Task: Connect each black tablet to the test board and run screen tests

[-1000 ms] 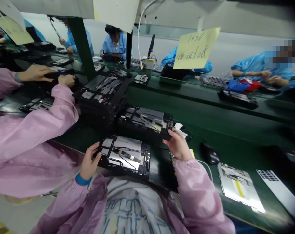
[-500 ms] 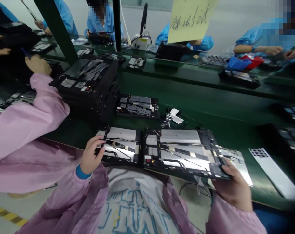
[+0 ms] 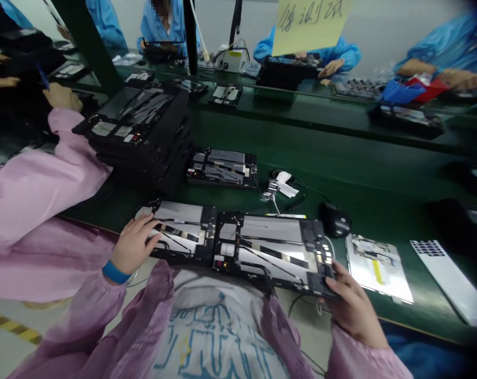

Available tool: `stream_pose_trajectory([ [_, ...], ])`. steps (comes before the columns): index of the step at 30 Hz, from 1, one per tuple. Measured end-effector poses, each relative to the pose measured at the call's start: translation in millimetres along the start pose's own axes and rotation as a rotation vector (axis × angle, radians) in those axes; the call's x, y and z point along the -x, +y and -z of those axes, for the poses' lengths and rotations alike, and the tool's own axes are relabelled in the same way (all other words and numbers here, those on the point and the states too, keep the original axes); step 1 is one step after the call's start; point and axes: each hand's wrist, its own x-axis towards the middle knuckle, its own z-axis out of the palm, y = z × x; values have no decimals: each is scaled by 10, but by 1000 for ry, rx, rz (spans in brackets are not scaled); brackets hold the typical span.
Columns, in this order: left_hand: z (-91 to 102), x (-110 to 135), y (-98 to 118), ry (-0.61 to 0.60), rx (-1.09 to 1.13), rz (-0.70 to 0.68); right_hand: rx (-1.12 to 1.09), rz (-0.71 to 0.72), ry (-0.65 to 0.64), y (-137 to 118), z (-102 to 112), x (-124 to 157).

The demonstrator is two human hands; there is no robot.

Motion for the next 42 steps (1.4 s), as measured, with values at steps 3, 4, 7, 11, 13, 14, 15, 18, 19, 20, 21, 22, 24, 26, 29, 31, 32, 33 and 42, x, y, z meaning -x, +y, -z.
stream_pose_trajectory([
  [3, 98, -13, -300, 48, -34, 68, -46, -106, -85, 35, -335, 71],
  [4, 130, -30, -409, 71, -37, 85, -38, -133, -131, 48, -442, 91],
  [7, 222, -104, -671, 81, -13, 93, 71, -187, -248, 74, -647, 113],
  [11, 310, -238, -592, 57, -27, 80, 448, -33, -271, 56, -662, 35],
  [13, 326, -312, -337, 21, -11, 45, 628, 138, -244, 27, -646, -20],
  [14, 326, -348, -178, -23, 22, 3, 704, 209, -230, 11, -647, -44],
  [15, 325, -380, -11, -74, 49, -43, 773, 257, -216, -5, -656, -61],
  [18, 329, -450, 452, -242, 79, -151, 914, 326, -205, -34, -721, -76],
  [19, 339, -461, 578, -278, 91, -188, 939, 339, -221, -36, -749, -70],
  [20, 353, -467, 689, -301, 96, -222, 956, 347, -244, -34, -776, -62],
  [21, 370, -468, 786, -298, 94, -247, 969, 351, -268, -29, -803, -52],
  [22, 388, -464, 872, -269, 83, -258, 979, 355, -282, -24, -828, -44],
  [24, 413, -445, 1019, -136, 50, -240, 988, 387, -248, -19, -886, -35],
  [26, 414, -410, 1138, 31, 36, -205, 979, 482, -135, -22, -972, -37],
  [29, 384, -342, 1255, 192, 78, -202, 976, 665, -79, -24, -1175, -49],
  [31, 366, -304, 1285, 242, 117, -238, 1034, 713, -149, -8, -1322, -59],
  [32, 360, -292, 1287, 245, 136, -253, 1080, 712, -181, 3, -1381, -65],
  [33, 358, -288, 1281, 229, 156, -262, 1128, 702, -199, 14, -1422, -74],
  [42, 177, -414, 1037, -131, 239, -259, 1199, 686, -240, 35, -1265, -187],
])
